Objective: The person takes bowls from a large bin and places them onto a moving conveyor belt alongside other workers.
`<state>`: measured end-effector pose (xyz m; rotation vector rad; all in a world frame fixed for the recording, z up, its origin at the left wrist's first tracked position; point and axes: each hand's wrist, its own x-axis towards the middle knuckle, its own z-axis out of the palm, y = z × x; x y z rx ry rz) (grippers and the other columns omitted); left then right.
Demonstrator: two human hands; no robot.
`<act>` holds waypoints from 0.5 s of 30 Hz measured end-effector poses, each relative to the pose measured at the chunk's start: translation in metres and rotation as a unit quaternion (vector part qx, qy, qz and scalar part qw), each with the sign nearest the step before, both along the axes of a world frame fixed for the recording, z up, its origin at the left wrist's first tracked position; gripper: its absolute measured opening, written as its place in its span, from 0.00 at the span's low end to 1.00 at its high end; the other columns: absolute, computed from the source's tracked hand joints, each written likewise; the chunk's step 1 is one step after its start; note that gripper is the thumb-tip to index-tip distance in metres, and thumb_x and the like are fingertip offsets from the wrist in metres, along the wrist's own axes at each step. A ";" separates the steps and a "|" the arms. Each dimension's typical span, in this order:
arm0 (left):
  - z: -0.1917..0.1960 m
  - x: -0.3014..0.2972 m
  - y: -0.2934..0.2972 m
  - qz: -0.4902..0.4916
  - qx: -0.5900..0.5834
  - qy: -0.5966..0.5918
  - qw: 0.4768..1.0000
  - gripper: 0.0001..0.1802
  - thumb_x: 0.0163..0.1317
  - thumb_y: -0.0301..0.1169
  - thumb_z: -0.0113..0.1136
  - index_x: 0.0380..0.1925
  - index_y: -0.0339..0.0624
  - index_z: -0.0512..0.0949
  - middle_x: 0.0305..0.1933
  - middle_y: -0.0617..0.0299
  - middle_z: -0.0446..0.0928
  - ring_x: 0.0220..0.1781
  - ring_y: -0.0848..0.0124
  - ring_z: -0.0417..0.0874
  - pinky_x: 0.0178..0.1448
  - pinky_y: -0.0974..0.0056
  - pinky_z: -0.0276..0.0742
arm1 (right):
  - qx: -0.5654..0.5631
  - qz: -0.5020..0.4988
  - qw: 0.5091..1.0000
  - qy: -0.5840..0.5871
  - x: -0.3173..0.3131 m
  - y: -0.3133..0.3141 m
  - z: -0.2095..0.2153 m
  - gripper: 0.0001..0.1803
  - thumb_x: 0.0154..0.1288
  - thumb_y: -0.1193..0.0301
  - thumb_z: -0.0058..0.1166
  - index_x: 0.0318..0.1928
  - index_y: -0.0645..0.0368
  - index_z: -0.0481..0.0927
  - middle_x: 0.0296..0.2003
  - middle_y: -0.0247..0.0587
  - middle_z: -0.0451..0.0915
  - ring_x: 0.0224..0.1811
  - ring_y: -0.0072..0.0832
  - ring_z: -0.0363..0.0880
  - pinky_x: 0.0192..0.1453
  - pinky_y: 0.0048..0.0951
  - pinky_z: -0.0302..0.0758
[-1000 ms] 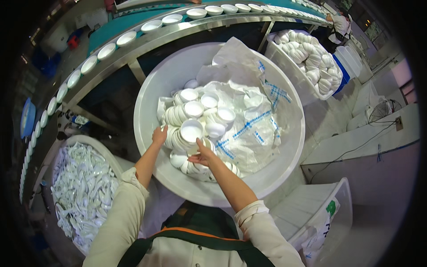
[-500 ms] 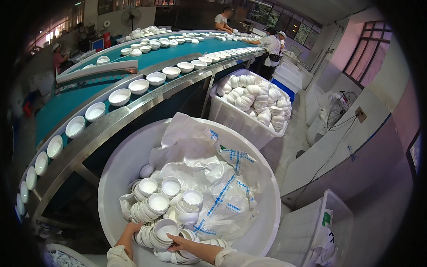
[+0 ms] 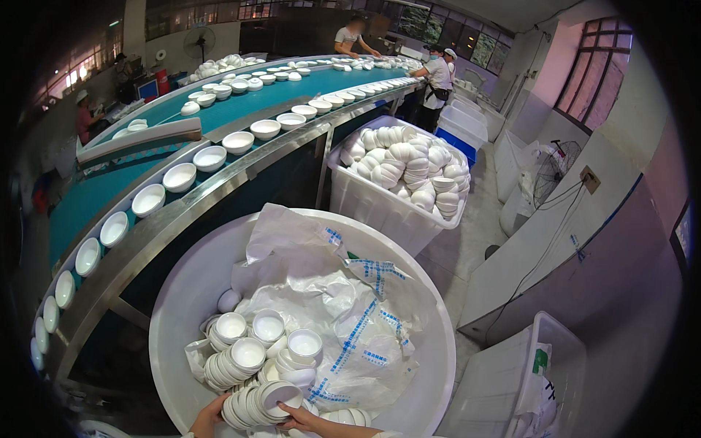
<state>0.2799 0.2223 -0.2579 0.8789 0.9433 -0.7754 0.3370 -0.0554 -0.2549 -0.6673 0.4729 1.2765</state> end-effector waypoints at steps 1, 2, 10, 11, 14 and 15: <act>0.019 0.004 -0.007 0.019 0.004 -0.006 1.000 0.25 0.65 0.46 0.43 0.53 0.42 0.74 0.49 0.58 0.80 0.50 0.63 0.81 0.57 0.56 0.75 | 0.028 -0.032 0.999 -0.022 0.005 -0.002 0.007 0.31 0.64 0.61 0.56 0.64 0.54 0.60 0.53 0.45 0.73 0.52 0.37 0.77 0.50 0.37 0.80; 0.052 0.007 -0.023 0.025 0.070 -0.107 0.991 0.25 0.65 0.46 0.42 0.52 0.42 0.74 0.49 0.57 0.80 0.50 0.63 0.81 0.56 0.56 0.76 | 0.016 -0.030 0.999 -0.026 0.013 -0.005 0.015 0.30 0.65 0.64 0.55 0.64 0.55 0.60 0.54 0.45 0.72 0.53 0.37 0.76 0.49 0.36 0.81; 0.132 0.017 -0.130 0.261 0.095 -0.143 0.950 0.29 0.67 0.48 0.40 0.59 0.37 0.65 0.58 0.54 0.71 0.59 0.60 0.72 0.65 0.56 0.66 | -0.054 0.127 0.887 -0.440 0.067 -0.073 0.130 0.30 0.62 0.63 0.57 0.61 0.60 0.66 0.58 0.41 0.71 0.59 0.32 0.69 0.62 0.31 0.66; 0.137 0.018 -0.150 0.276 0.087 -0.135 0.948 0.30 0.67 0.48 0.40 0.60 0.37 0.64 0.59 0.53 0.70 0.61 0.59 0.71 0.66 0.56 0.65 | -0.060 0.131 0.885 -0.443 0.067 -0.094 0.136 0.30 0.62 0.63 0.57 0.62 0.61 0.66 0.59 0.41 0.70 0.60 0.31 0.68 0.63 0.32 0.65; 0.148 0.020 -0.212 0.310 0.054 -0.110 0.943 0.32 0.68 0.49 0.40 0.63 0.35 0.60 0.63 0.52 0.67 0.64 0.58 0.67 0.69 0.56 0.61 | -0.075 0.125 0.886 -0.441 0.061 -0.170 0.149 0.32 0.63 0.61 0.55 0.64 0.61 0.63 0.60 0.41 0.69 0.61 0.30 0.67 0.64 0.32 0.63; 0.149 0.020 -0.237 0.321 0.042 -0.096 0.941 0.33 0.68 0.49 0.40 0.63 0.34 0.59 0.64 0.52 0.66 0.66 0.58 0.66 0.70 0.56 0.60 | -0.081 0.115 0.894 -0.426 0.051 -0.202 0.122 0.33 0.64 0.60 0.55 0.65 0.61 0.61 0.60 0.42 0.68 0.61 0.30 0.66 0.64 0.32 0.63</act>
